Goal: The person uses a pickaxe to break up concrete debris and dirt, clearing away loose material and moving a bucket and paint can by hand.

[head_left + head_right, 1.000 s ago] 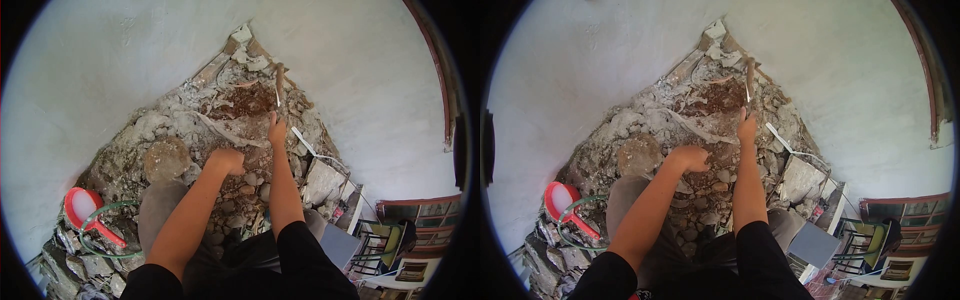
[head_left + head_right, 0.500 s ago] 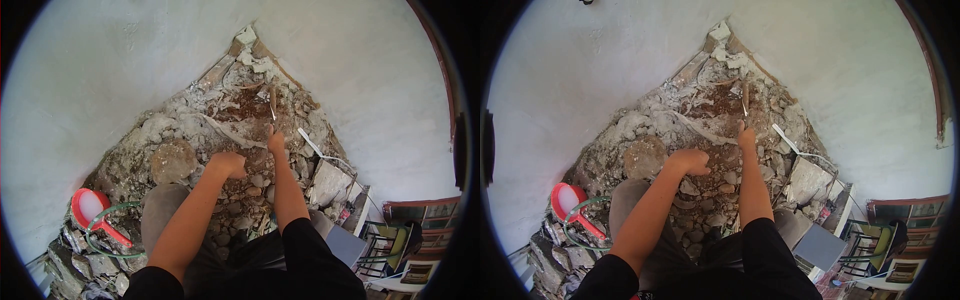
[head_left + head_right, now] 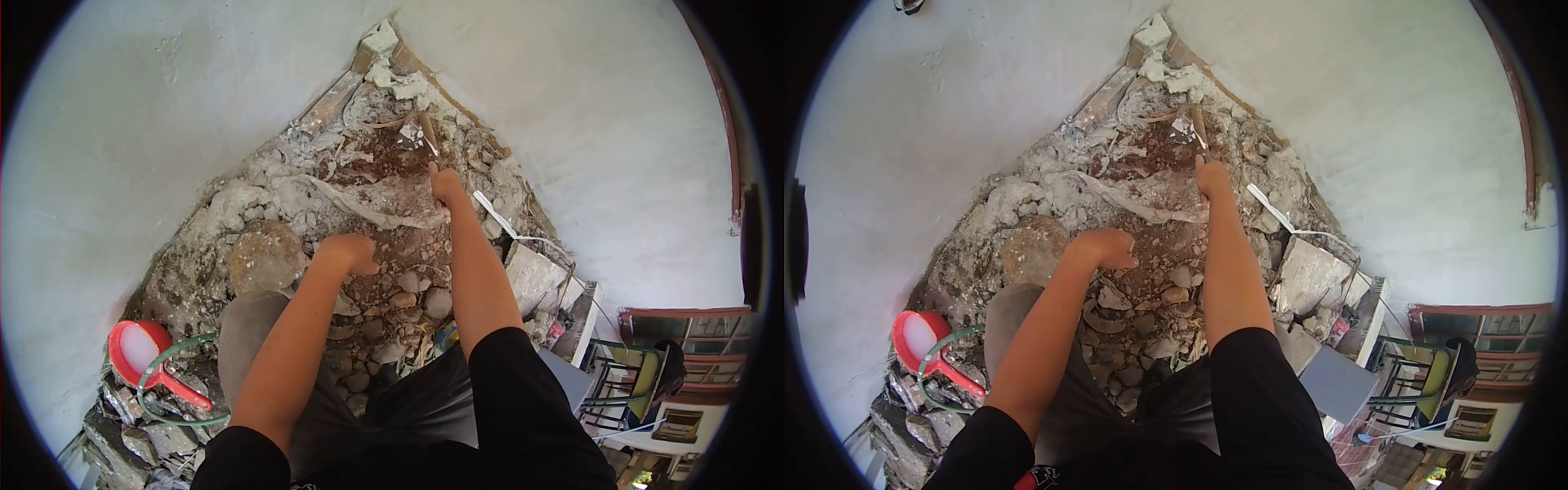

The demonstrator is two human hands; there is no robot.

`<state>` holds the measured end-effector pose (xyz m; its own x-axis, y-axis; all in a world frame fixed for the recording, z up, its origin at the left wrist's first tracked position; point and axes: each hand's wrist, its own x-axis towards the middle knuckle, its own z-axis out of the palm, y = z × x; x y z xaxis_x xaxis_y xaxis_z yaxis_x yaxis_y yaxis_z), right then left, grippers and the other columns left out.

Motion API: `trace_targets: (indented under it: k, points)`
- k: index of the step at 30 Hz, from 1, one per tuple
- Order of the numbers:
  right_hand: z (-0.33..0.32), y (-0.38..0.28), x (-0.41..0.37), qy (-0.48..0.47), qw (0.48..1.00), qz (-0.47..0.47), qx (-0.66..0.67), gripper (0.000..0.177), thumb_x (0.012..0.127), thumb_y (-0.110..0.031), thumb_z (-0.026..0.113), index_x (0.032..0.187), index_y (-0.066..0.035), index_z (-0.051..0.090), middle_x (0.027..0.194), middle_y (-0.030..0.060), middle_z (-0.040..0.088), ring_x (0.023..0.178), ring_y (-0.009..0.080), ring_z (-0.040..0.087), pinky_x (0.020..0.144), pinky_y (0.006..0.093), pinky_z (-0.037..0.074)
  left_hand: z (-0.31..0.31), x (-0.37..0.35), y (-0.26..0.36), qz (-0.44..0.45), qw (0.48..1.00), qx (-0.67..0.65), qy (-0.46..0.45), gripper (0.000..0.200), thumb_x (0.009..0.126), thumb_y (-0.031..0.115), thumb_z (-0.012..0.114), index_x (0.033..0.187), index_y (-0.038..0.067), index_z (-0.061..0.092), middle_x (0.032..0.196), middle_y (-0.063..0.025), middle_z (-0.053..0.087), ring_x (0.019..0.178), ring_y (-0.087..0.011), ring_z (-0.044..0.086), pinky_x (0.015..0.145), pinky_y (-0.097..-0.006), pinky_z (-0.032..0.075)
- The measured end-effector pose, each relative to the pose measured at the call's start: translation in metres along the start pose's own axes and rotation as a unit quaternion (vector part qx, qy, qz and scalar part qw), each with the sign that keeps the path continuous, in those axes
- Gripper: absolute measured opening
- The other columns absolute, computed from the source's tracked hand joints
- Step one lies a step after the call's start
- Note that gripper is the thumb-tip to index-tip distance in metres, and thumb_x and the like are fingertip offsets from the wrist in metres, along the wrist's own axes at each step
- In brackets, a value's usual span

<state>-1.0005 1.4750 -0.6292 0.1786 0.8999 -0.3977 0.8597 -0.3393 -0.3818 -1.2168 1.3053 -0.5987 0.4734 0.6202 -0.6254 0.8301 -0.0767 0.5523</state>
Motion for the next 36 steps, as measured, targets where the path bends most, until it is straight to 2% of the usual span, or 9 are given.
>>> trace_targets:
  k: [5, 7, 10, 12, 18, 25, 28, 30, 36]
  points:
    - [-0.003, -0.008, -0.007, -0.028, 0.999, 0.021, -0.027, 0.075, 0.098, -0.051, 0.033, 0.071, 0.014, 0.059, 0.057, 0.0207, 0.061, 0.053, 0.0318, 0.064, 0.061, 0.0426, 0.052, 0.009, -0.006, 0.005, 0.013, 1.0, -0.005, -0.002, 0.04, 0.081, 0.037, 0.059, 0.101, 0.003, 0.066, 0.103, -0.0169, 0.066, 0.095, -0.0322, 0.063, 0.081, -0.0439, 0.05]
    - [0.026, 0.017, -0.025, 0.089, 0.993, -0.036, -0.068, 0.072, 0.096, -0.051, 0.037, 0.078, 0.014, 0.061, 0.064, 0.0238, 0.062, 0.064, 0.0351, 0.066, 0.066, 0.0434, 0.052, 0.007, -0.011, 0.004, 0.017, 1.0, 0.003, 0.017, 0.04, 0.081, 0.037, 0.059, 0.101, 0.003, 0.065, 0.101, -0.0173, 0.066, 0.095, -0.0321, 0.063, 0.08, -0.0435, 0.05]
    - [0.076, 0.059, -0.046, 0.102, 0.992, -0.068, 0.031, 0.068, 0.094, -0.05, 0.043, 0.09, 0.015, 0.06, 0.079, 0.0305, 0.063, 0.079, 0.0436, 0.064, 0.076, 0.0484, 0.049, 0.001, -0.02, 0.001, 0.048, 0.997, 0.029, 0.051, 0.04, 0.082, 0.037, 0.059, 0.101, 0.003, 0.065, 0.1, -0.0169, 0.066, 0.094, -0.0309, 0.064, 0.079, -0.0429, 0.051]
    - [0.096, 0.077, -0.084, 0.095, 0.994, -0.045, 0.043, 0.067, 0.094, -0.05, 0.045, 0.094, 0.015, 0.06, 0.085, 0.0333, 0.062, 0.083, 0.0464, 0.063, 0.08, 0.0502, 0.048, 0.005, -0.019, 0.008, 0.036, 0.999, 0.002, 0.012, 0.04, 0.082, 0.037, 0.059, 0.101, 0.003, 0.066, 0.1, -0.0169, 0.066, 0.095, -0.0306, 0.064, 0.08, -0.0428, 0.051]
    - [0.097, 0.031, -0.094, 0.072, 0.997, -0.007, 0.024, 0.064, 0.092, -0.05, 0.045, 0.102, 0.012, 0.06, 0.102, 0.0374, 0.059, 0.102, 0.0492, 0.057, 0.089, 0.052, 0.045, 0.004, -0.014, -0.008, 0.016, 1.0, 0.012, 0.011, 0.044, 0.082, 0.04, 0.059, 0.106, 0.004, 0.067, 0.104, -0.0171, 0.066, 0.097, -0.03, 0.064, 0.081, -0.0425, 0.05]
    - [0.061, 0.028, -0.069, 0.062, 0.996, -0.052, 0.045, 0.064, 0.091, -0.05, 0.048, 0.102, 0.012, 0.06, 0.097, 0.0383, 0.059, 0.098, 0.0494, 0.058, 0.086, 0.0506, 0.046, 0.006, -0.017, -0.006, 0.007, 0.999, 0.01, 0.038, 0.046, 0.082, 0.039, 0.058, 0.114, 0.007, 0.064, 0.111, -0.0151, 0.065, 0.102, -0.0306, 0.062, 0.085, -0.0424, 0.05]
    - [0.031, 0.008, -0.08, 0.081, 0.994, -0.059, 0.036, 0.061, 0.092, -0.049, 0.049, 0.104, 0.009, 0.06, 0.091, 0.0326, 0.063, 0.092, 0.0457, 0.062, 0.08, 0.0468, 0.048, 0.006, -0.015, -0.007, 0.002, 0.999, 0.015, 0.034, 0.043, 0.083, 0.039, 0.057, 0.11, 0.006, 0.065, 0.11, -0.015, 0.065, 0.099, -0.0301, 0.062, 0.083, -0.0433, 0.05]
    - [0.009, -0.013, -0.101, 0.201, 0.953, -0.184, 0.132, 0.052, 0.095, -0.045, 0.047, 0.104, 0.005, 0.059, 0.08, 0.0228, 0.064, 0.076, 0.0368, 0.063, 0.07, 0.0425, 0.047, 0.002, -0.02, 0.0, -0.003, 1.0, 0.015, 0.019, 0.042, 0.083, 0.038, 0.057, 0.107, 0.005, 0.065, 0.108, -0.015, 0.065, 0.098, -0.0299, 0.062, 0.083, -0.0435, 0.05]
    - [0.009, -0.009, -0.059, 0.28, 0.895, -0.264, 0.227, 0.044, 0.1, -0.039, 0.042, 0.102, 0.002, 0.055, 0.068, 0.0147, 0.055, 0.061, 0.0262, 0.051, 0.061, 0.0385, 0.042, 0.003, -0.032, 0.011, 0.014, 0.999, -0.003, 0.047, 0.039, 0.084, 0.038, 0.058, 0.101, 0.004, 0.065, 0.103, -0.0143, 0.065, 0.095, -0.0298, 0.063, 0.081, -0.0431, 0.051]
